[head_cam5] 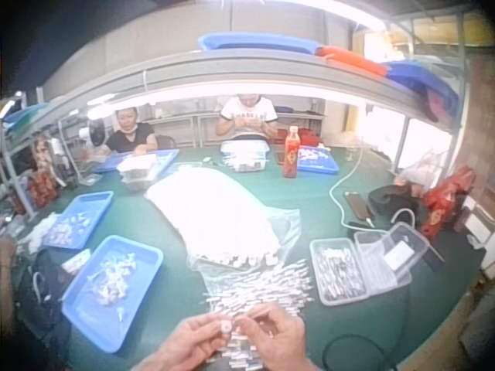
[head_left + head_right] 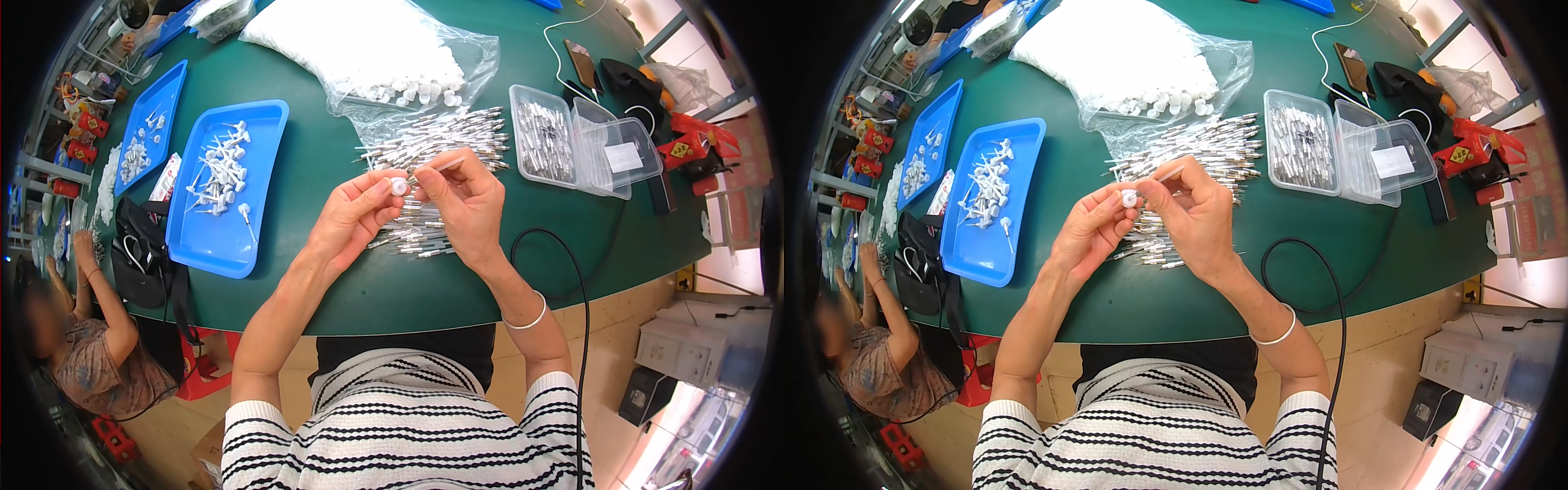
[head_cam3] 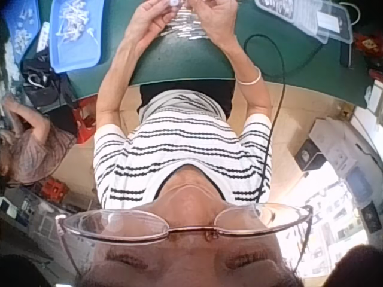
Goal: The person repeatedly picks up small white plastic caps and metal rods from a green table and inserts the rods into the caps. The assembled units are placed into a blue tray. The person works continuously with their hands visible in the foreground.
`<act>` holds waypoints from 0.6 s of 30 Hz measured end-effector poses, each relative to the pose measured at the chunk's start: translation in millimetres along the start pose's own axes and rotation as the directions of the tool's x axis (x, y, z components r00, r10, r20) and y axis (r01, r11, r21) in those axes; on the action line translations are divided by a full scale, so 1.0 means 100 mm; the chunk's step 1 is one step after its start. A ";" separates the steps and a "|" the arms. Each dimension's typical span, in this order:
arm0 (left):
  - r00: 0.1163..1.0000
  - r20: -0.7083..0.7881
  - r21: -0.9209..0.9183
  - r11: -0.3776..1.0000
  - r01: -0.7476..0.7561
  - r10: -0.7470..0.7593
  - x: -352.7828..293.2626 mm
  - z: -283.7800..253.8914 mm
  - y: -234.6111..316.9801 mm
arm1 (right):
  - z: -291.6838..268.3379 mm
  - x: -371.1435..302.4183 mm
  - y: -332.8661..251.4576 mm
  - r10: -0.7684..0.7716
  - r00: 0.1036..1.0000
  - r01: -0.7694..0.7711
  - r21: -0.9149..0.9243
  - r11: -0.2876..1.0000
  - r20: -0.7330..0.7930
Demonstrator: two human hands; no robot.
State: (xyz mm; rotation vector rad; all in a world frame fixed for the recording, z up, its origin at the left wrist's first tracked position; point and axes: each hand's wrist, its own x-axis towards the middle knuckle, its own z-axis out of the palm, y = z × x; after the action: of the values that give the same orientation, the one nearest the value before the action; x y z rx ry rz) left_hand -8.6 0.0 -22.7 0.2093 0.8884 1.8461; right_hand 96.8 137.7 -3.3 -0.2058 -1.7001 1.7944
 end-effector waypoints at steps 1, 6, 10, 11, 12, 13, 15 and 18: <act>1.000 0.000 -0.007 1.000 0.001 -0.001 0.00 0.00 0.00 | 0.00 0.00 0.00 -0.001 1.000 0.001 0.004 1.000 -0.001; 1.000 0.005 -0.018 1.000 0.007 -0.007 0.00 0.00 0.00 | -0.02 0.00 0.02 -0.026 1.000 0.026 -0.039 0.999 0.008; 1.000 0.003 -0.020 1.000 0.008 -0.008 0.00 0.00 0.00 | -0.02 0.00 0.00 -0.069 0.998 0.069 -0.095 0.993 0.009; 1.000 0.008 -0.023 1.000 0.010 -0.010 0.00 0.00 0.00 | -0.01 0.00 -0.02 -0.087 0.996 0.087 -0.108 0.990 0.009; 1.000 0.013 -0.026 1.000 0.012 -0.011 0.00 -0.01 -0.01 | -0.01 0.00 -0.02 -0.093 0.996 0.094 -0.124 0.988 0.017; 1.000 0.018 -0.029 0.999 0.014 -0.013 0.00 -0.01 -0.01 | -0.02 0.00 -0.03 -0.099 0.995 0.101 -0.141 0.985 0.024; 1.000 0.017 -0.030 0.999 0.017 -0.017 0.00 -0.01 -0.01 | -0.02 0.00 -0.03 -0.113 0.993 0.118 -0.172 0.978 0.035; 1.000 0.016 -0.032 0.999 0.020 -0.019 0.01 -0.01 -0.01 | -0.02 0.01 -0.03 -0.139 0.989 0.145 -0.208 0.967 0.043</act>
State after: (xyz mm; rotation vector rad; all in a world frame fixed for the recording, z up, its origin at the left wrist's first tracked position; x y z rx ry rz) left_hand -8.7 0.2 -24.4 0.1939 0.8468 1.8369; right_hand 98.4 139.8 -0.7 -0.1454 -1.8762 1.5198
